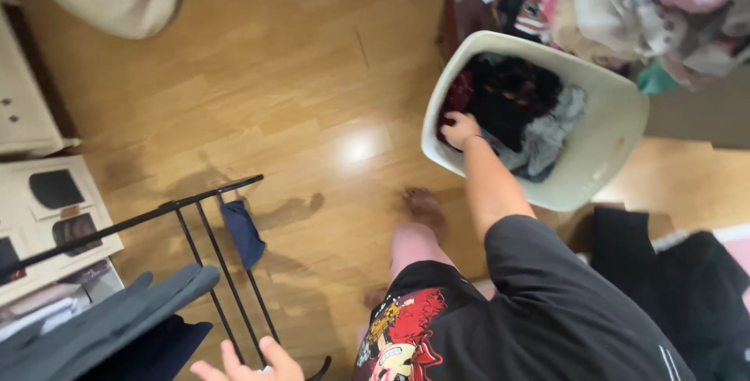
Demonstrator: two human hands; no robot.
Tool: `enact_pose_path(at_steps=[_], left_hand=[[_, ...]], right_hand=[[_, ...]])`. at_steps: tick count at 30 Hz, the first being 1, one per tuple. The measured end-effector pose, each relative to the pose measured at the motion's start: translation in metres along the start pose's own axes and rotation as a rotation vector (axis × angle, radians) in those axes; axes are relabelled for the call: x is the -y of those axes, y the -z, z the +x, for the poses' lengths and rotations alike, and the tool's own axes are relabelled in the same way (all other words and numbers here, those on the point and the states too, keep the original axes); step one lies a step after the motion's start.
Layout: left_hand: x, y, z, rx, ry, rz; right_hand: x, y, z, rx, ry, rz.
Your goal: The person takes clothes from a white laundry basket, places them on hangers, and hangs them on a black clothing rack. They handle a dark blue garment, a red and black shirt, and a light blue shirt, arranging each on the rack.
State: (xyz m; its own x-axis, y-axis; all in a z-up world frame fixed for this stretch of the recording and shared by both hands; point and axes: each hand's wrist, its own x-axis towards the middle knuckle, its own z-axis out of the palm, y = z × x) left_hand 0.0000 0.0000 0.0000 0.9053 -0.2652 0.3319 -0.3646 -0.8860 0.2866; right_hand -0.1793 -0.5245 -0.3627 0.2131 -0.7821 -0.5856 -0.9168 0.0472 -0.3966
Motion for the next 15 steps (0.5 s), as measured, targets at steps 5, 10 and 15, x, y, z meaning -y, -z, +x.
enact_pose_path(at_steps=[5,10,15], left_hand=[[-0.041,-0.015,-0.010,0.099,-0.088,0.070],[-0.035,-0.043,-0.028,0.213,-0.072,0.008],[-0.063,-0.055,-0.030,0.313,-0.043,-0.050]], right_hand=[[-0.008,0.057,-0.037,-0.340,-0.266,0.189],[-0.096,0.107,-0.057,-0.460,-0.604,0.233],[-0.204,0.098,-0.024,-0.138,-0.598,0.089]])
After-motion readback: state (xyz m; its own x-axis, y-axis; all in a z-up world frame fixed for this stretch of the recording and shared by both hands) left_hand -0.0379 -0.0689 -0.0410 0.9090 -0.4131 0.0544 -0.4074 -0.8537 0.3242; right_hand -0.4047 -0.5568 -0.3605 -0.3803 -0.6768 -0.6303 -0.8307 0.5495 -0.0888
